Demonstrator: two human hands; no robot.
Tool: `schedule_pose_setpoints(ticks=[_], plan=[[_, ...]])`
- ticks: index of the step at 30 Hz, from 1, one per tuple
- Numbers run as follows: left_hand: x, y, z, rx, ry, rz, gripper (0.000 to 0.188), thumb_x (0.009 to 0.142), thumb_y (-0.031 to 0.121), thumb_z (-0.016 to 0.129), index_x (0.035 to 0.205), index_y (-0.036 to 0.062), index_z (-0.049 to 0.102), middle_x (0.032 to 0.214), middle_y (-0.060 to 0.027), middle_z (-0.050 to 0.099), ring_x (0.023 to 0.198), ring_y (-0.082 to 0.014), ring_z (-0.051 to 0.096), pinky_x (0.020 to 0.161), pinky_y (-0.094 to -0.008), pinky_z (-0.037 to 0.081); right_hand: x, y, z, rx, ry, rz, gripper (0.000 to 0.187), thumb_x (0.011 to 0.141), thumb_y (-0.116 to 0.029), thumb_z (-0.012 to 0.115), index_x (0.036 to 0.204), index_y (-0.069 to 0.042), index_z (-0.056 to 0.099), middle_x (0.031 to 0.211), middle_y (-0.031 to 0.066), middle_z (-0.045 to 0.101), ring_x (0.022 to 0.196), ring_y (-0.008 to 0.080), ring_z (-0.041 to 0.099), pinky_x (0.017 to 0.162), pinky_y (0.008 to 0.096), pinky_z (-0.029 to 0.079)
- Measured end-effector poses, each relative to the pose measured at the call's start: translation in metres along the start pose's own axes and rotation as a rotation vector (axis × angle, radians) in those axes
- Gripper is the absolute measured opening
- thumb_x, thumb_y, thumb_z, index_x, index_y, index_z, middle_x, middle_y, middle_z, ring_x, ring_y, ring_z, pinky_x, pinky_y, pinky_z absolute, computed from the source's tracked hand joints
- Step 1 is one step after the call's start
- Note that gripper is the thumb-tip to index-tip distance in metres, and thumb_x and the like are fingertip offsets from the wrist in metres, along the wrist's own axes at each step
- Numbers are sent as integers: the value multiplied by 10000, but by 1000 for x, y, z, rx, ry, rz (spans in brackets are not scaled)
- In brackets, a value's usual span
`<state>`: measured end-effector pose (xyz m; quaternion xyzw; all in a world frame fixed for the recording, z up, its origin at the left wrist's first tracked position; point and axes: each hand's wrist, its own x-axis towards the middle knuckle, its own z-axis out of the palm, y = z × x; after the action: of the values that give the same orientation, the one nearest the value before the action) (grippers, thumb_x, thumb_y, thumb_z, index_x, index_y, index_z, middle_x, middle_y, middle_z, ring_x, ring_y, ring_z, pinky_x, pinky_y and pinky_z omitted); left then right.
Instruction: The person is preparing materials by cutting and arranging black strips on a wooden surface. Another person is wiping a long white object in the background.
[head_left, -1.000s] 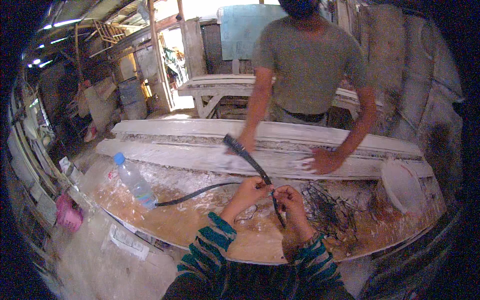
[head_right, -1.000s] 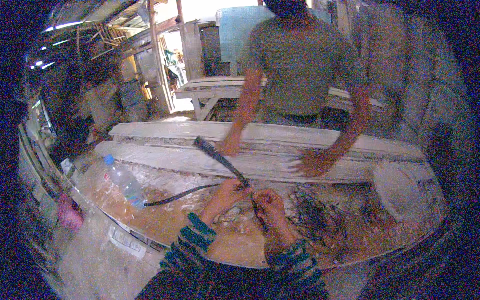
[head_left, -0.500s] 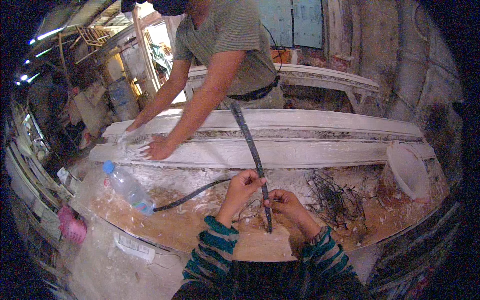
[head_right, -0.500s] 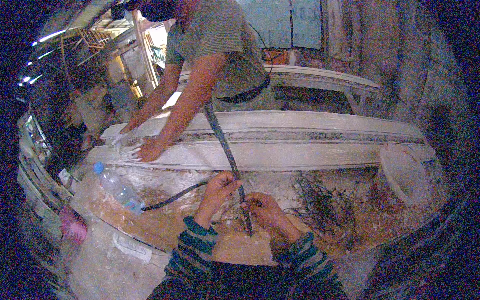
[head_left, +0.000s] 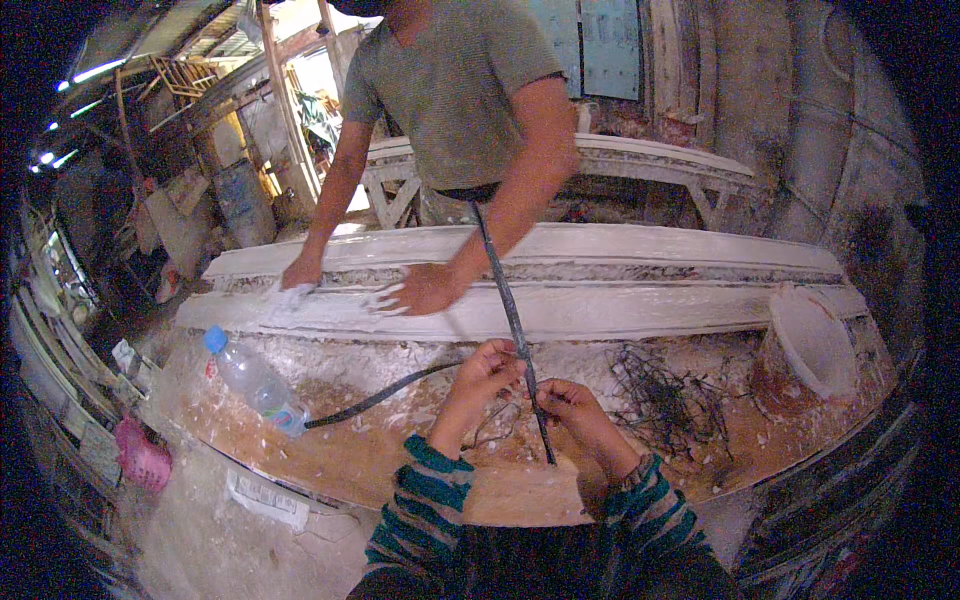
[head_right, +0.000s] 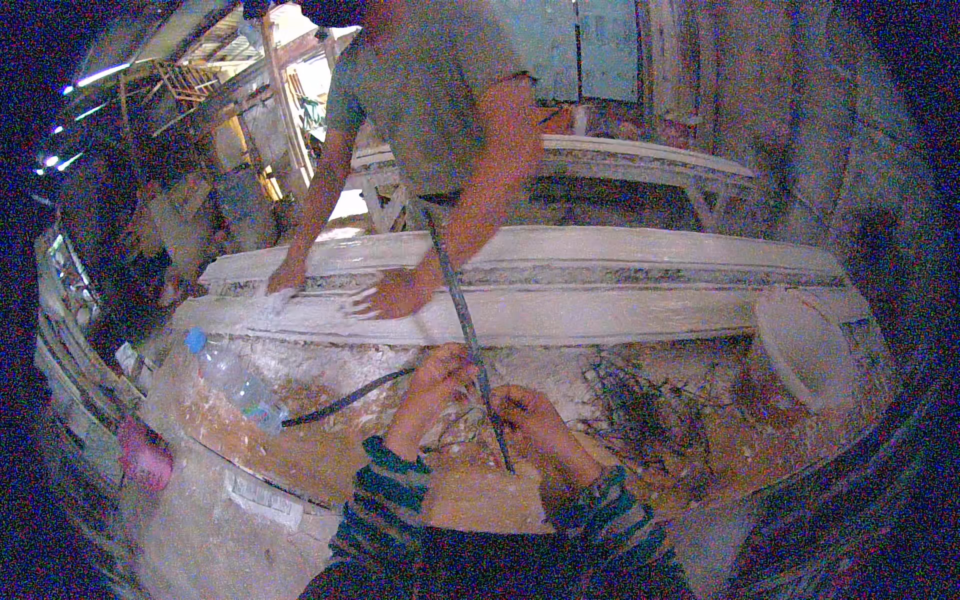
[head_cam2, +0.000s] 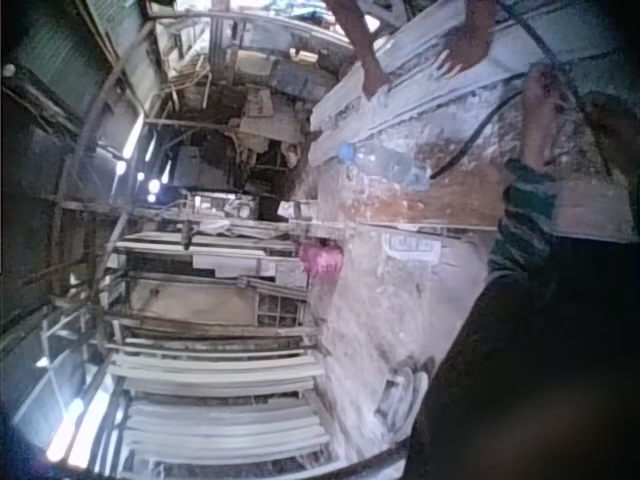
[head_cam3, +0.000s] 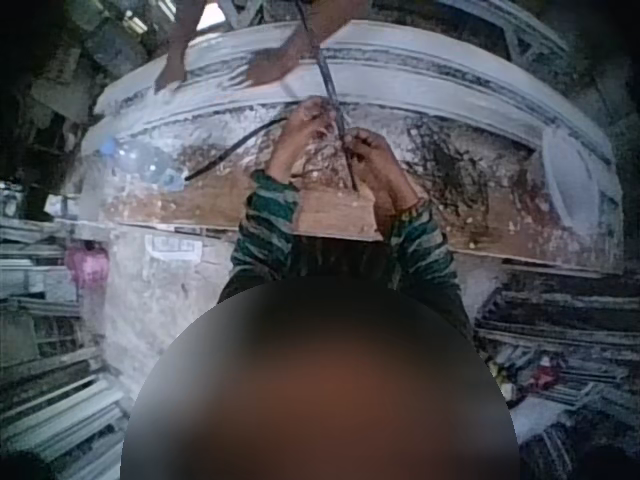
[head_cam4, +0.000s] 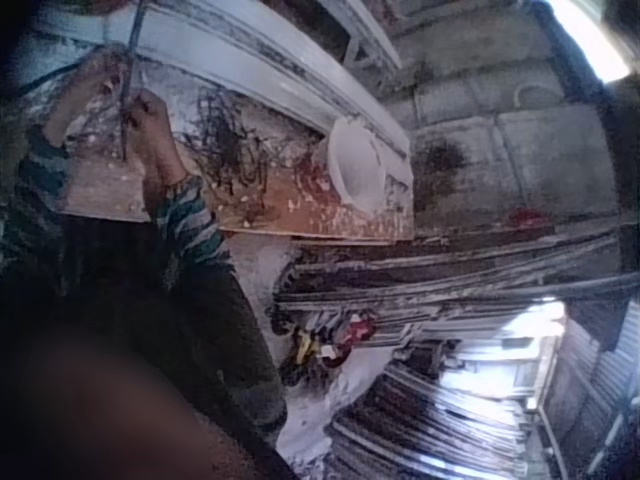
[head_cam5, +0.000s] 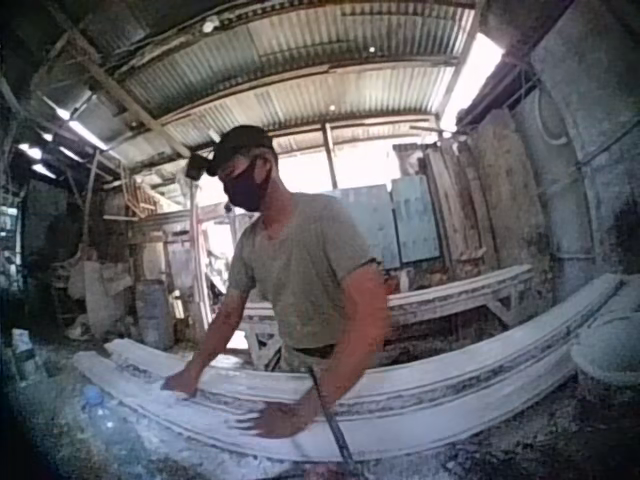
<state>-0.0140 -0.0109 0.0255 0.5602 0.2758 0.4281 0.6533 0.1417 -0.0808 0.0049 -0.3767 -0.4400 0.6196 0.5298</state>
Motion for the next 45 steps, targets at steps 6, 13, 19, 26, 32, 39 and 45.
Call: schedule_pose_setpoints(ticks=[6, 13, 19, 26, 32, 39, 45], plan=[[3, -6, -3, 109, -139, 4, 159, 800, 206, 598, 887, 84, 545, 778, 31, 555, 677, -67, 522, 566, -199, 405, 2, 3, 2, 147, 30, 49, 69, 821, -128, 555, 854, -68, 554, 713, -41, 524, 635, 57, 447, 581, 186, 359], [-1, -3, 2, 16, -67, 8, 126, 796, 169, 598, 873, 90, 537, 751, 41, 550, 690, -64, 528, 574, -207, 430, 2, 1, 4, 173, 1, -122, 100, 809, -129, 573, 866, -93, 499, 741, -37, 498, 668, 57, 438, 595, 179, 347], [-1, 2, 4, -60, -38, -4, 169, 767, 107, 625, 883, 86, 504, 762, 8, 554, 653, -81, 541, 544, -210, 444, 3, -4, 6, 22, 35, -176, 183, 753, -75, 623, 872, -90, 485, 755, -40, 479, 706, 60, 442, 625, 195, 366], [5, -8, 5, 27, -9, 38, 201, 753, 55, 628, 888, 58, 479, 741, -12, 562, 627, -89, 543, 501, -211, 448, 4, 1, 3, -379, 175, -238, 261, 676, 20, 650, 847, -75, 479, 754, -27, 488, 704, 68, 468, 639, 208, 395], [5, -11, 7, 41, 14, 65, 210, 754, 62, 631, 908, 50, 488, 733, -19, 564, 620, -97, 544, 526, -211, 463, 10, 14, -6, -407, 178, -251, 196, 716, 25, 610, 863, -44, 500, 802, 3, 538, 752, 88, 516, 683, 218, 419], [5, -11, 8, 68, -16, 103, 219, 762, 102, 636, 922, 46, 497, 809, -21, 558, 710, -104, 551, 551, -221, 477, 11, 15, -4, -348, 229, -314, 186, 766, -88, 574, 943, -48, 533, 796, 62, 604, 706, 125, 568, 623, 260, 459], [6, -12, 7, 38, -22, 83, 237, 767, 90, 628, 947, 42, 481, 820, -30, 558, 704, -115, 553, 566, -235, 484, 10, 16, -10, -338, 216, -226, 157, 786, -59, 536, 941, -37, 525, 797, 71, 605, 706, 130, 577, 619, 255, 467]])
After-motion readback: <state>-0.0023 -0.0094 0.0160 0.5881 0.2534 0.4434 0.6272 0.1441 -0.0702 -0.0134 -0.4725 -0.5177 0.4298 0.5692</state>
